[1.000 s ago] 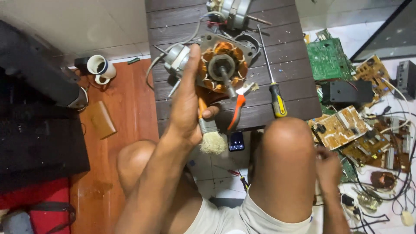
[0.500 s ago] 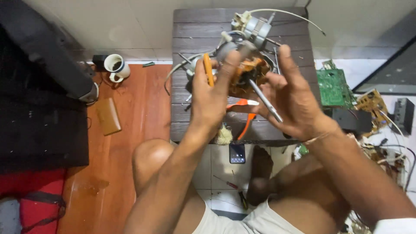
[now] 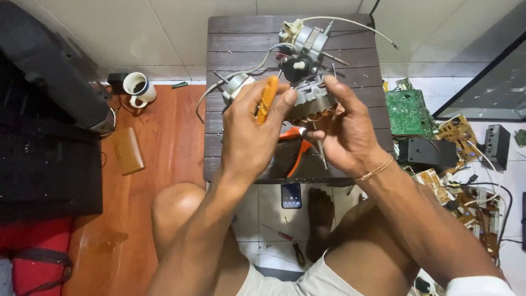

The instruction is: Removing screws from an electric motor using a screwdriver and cleaning the parts with a brush.

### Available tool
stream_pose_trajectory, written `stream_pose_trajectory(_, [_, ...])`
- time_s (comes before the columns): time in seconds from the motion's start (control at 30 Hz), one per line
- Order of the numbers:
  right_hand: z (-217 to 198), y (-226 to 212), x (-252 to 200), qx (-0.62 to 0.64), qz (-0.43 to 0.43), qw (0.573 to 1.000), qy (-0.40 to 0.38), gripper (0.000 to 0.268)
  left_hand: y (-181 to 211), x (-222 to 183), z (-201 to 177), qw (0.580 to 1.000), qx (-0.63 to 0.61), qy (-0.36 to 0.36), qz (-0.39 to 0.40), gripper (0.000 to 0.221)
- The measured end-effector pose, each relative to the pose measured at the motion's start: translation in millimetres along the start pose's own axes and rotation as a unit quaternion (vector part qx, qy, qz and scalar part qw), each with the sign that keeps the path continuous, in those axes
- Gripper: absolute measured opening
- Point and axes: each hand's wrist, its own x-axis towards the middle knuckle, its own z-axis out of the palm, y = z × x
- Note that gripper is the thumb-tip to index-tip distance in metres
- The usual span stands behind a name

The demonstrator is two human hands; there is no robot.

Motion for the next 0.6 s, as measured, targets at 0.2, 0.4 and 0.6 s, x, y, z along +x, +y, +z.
stream_pose_trajectory(0.2, [18.6,0.8,-4.0,-0.162,-0.039,0.986,0.032,0.071,-7.8,-0.5,2.0,1.000,0.007,0.015,0.003,0.024])
stream_pose_trajectory(0.4, [21.3,-4.2,1.7,-0.249,-0.058,0.965,0.052,0.087,-10.9,4.8,-5.4,0.999,-0.043,0.020,-0.013,0.034])
stream_pose_trajectory(0.6, [-22.6,-1.0,23.7,-0.187,-0.030,0.978,0.085,0.055,-23.4,8.4,-5.9,0.985,-0.147,0.066,-0.056,0.052])
